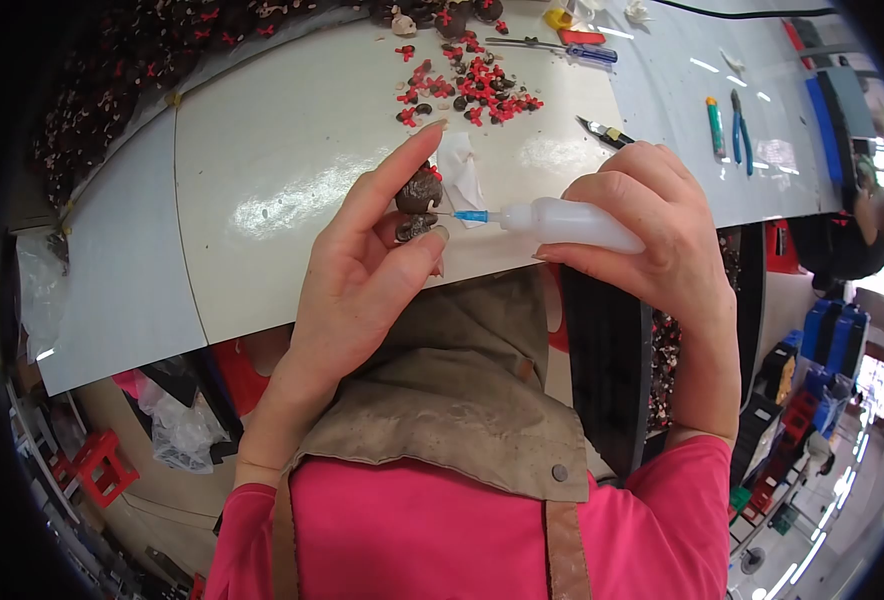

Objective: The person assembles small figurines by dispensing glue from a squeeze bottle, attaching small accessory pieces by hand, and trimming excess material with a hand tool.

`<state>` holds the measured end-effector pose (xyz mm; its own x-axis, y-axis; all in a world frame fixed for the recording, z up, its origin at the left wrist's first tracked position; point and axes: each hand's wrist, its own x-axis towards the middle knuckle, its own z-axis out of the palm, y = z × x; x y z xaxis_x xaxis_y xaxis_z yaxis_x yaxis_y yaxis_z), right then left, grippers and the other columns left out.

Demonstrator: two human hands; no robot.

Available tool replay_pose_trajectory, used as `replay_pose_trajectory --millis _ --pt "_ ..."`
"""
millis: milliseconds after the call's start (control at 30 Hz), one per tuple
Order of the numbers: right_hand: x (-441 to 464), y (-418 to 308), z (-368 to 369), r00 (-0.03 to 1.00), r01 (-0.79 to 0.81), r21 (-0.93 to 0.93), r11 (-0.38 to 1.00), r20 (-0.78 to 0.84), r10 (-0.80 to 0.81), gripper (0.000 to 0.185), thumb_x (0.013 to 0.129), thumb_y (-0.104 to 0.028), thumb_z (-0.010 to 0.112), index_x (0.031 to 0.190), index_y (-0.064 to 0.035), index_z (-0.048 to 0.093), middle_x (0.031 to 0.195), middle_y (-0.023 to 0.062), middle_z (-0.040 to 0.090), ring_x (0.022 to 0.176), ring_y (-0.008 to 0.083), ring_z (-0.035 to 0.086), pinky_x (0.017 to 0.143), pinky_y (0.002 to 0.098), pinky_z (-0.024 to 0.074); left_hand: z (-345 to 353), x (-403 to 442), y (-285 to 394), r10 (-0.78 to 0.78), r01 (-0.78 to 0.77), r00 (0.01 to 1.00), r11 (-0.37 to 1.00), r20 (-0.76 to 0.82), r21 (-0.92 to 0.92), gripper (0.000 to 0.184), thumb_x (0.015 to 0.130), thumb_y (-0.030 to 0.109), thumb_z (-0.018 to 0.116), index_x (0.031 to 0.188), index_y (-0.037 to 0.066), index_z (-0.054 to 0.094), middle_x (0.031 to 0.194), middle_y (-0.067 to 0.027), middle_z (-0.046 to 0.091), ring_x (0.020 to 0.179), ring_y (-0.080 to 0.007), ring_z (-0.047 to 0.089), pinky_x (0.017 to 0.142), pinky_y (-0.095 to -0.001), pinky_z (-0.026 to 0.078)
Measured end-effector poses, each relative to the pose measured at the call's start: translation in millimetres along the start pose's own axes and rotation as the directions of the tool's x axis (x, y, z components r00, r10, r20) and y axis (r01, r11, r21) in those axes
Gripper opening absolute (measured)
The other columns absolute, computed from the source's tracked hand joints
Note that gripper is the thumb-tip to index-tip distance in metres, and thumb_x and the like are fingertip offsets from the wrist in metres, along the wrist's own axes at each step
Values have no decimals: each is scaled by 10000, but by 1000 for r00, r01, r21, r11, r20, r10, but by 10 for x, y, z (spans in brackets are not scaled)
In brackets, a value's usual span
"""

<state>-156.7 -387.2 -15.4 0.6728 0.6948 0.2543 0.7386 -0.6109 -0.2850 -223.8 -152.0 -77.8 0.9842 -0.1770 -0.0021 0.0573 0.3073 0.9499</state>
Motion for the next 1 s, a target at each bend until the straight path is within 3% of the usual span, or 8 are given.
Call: replay_pose_trajectory --millis 167,267,367,400,500,533,667,1000 --pt "-45 9 29 999 -29 30 999 -20 29 383 577 -243 867 854 -68 671 801 46 600 741 246 587 648 356 460 -3 1 8 -23 23 1000 1000 -7 17 615 878 -25 516 1470 50 373 1204 -28 507 895 -63 514 794 -230 475" --pt "-85 53 14 993 -77 256 964 -64 96 346 639 -174 841 898 -34 659 837 71 621 763 227 597 672 327 463 -3 2 13 -45 45 999 999 -20 -24 620 870 -29 505 1471 50 373 1154 -30 535 865 -65 516 781 -233 482" --pt "-198 266 60 967 -3 450 893 -225 117 298 722 -103 771 972 -7 640 896 103 629 795 193 602 712 319 470 29 1 39 -41 37 998 996 -41 -84 621 863 -27 485 1469 49 375 1138 -45 552 838 -69 515 781 -237 477" --pt "-286 305 113 929 -121 543 831 -233 288 275 828 -78 681 1076 2 593 974 115 632 887 179 607 797 318 476 43 3 50 -35 30 998 994 -46 -104 621 861 -26 477 1469 48 376 1137 -51 556 828 -71 514 784 -238 474" --pt "-242 463 133 828 -196 677 709 -273 489 273 899 -89 623 1138 15 541 1037 115 632 985 180 600 885 329 469 53 7 77 -70 62 996 990 -57 -125 604 865 -3 435 1465 47 381 1159 -73 561 804 -75 504 795 -237 454" --pt "-209 567 129 825 -214 672 709 -263 500 251 954 -109 575 1159 21 513 1085 126 638 1049 188 589 940 326 450 58 5 89 -73 67 996 992 -58 -111 595 869 6 424 1461 43 383 1165 -77 561 799 -76 500 795 -236 448" --pt "-102 983 190 787 -256 641 724 -296 541 262 975 -170 584 1155 12 527 1136 135 650 1039 166 591 927 295 453 62 5 117 -84 80 994 994 -63 -68 562 881 31 389 1443 23 390 1183 -86 559 787 -77 485 786 -230 434" --pt "-66 1447 366 793 -388 559 733 -202 574 359 945 -222 643 1210 -10 526 1115 108 653 996 152 609 892 272 471 41 -3 79 -49 49 998 999 -38 -4 507 899 53 370 1402 12 416 1172 -88 558 746 -64 447 719 -207 409"
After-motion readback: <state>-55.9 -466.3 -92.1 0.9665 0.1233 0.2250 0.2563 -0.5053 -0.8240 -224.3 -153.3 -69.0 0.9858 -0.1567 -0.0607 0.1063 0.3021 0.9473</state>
